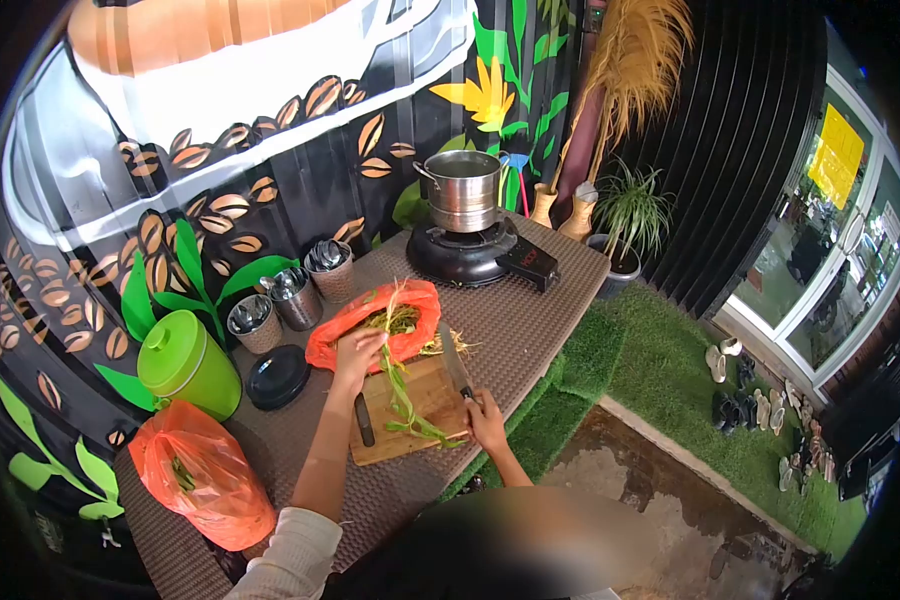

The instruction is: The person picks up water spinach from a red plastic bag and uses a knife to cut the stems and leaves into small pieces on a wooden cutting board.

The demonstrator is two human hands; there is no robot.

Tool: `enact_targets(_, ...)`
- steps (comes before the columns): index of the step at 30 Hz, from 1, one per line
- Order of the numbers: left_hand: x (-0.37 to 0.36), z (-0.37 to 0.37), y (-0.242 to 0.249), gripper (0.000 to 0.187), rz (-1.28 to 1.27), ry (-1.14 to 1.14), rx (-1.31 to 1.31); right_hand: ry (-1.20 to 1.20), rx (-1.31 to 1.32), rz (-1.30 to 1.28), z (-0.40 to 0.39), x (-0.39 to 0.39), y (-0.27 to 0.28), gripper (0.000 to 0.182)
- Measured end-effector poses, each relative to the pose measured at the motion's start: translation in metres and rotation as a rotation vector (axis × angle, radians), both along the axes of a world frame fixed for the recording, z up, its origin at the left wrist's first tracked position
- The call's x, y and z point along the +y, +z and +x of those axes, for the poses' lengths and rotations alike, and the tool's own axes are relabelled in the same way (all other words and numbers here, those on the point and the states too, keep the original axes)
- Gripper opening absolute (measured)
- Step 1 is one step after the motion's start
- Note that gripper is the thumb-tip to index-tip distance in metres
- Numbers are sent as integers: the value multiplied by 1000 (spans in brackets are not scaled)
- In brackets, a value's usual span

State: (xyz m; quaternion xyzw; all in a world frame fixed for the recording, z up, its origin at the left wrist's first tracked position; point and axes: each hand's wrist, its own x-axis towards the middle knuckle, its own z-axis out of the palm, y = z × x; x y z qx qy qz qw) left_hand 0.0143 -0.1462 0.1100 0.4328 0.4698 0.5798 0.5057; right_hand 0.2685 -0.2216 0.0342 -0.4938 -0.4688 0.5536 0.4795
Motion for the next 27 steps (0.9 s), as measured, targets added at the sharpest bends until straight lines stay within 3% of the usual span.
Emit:
enact_targets(3,-19,9,-28,19,-122,-43,-119,-4,-26,158,14,-13,-14,16)
enact_targets(7,-26,19,-72,22,-233,-95,-288,162,-133,281,13,-37,-1,21)
enact_targets(11,-18,24,-118,22,-174,-118,-319,270,-277,383,-10,-57,15,22)
enact_targets(13,-30,31,-97,26,-187,-110,-329,310,-261,236,-17,-57,4,24)
enact_targets(15,-36,32,-96,31,-238,-104,-407,241,-358,548,-22,-53,-4,29)
enact_targets(16,-36,32,-98,31,-238,-101,-408,314,-381,426,-19,-52,-1,33)
enact_targets(24,-46,39,-119,25,-330,-231,-399,192,-523,290,-27,-40,13,39)
enact_targets(27,-46,43,-123,24,-343,-224,-415,192,-413,440,-29,-29,0,42)
